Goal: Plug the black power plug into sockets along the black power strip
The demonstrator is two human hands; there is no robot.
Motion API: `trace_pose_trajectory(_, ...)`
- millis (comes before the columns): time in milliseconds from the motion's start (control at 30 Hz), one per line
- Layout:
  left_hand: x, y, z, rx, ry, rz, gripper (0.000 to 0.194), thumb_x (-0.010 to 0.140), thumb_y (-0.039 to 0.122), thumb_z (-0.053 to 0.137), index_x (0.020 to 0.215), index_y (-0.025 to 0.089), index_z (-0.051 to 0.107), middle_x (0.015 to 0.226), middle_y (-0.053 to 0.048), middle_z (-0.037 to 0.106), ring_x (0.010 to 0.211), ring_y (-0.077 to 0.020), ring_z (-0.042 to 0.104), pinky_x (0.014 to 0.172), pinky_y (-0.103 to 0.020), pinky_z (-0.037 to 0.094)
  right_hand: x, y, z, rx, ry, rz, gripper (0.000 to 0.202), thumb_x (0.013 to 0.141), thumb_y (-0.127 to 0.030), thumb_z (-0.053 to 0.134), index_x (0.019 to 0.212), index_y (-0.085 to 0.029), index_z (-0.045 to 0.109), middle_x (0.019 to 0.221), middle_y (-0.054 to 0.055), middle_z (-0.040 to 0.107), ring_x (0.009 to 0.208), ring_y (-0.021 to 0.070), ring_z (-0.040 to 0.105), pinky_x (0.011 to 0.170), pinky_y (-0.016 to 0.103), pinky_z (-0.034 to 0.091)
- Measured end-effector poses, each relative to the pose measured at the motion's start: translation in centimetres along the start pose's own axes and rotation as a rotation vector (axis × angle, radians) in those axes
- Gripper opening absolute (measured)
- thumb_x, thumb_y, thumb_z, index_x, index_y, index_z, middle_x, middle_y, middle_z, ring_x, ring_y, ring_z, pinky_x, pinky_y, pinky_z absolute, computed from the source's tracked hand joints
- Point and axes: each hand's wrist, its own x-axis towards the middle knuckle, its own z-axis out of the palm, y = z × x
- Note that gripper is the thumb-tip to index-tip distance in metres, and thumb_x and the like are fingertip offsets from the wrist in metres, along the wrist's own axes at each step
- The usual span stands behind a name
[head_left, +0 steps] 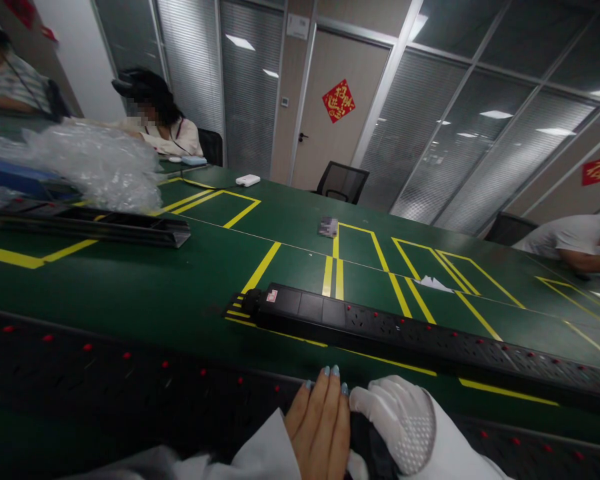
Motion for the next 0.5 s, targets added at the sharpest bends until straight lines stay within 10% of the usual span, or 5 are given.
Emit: trace_pose_trajectory(500,0.21,-0.52,-0.52,0.017,-0.067,0.058,0.037,0.088,0.008,0.028,0.090,0.007,0.065,0.098,-0.012,0.068,0.101,-0.0222,0.061,0.096,-0.034,0.039,0.09,0.13,-0.25,0.005,-0.066,0.012,0.023,0.085,-0.042,0.047,0.088,-0.021,0.054,0.060,-0.001,0.052,0.052,0.0140,0.048,0.049,0.028,0.026)
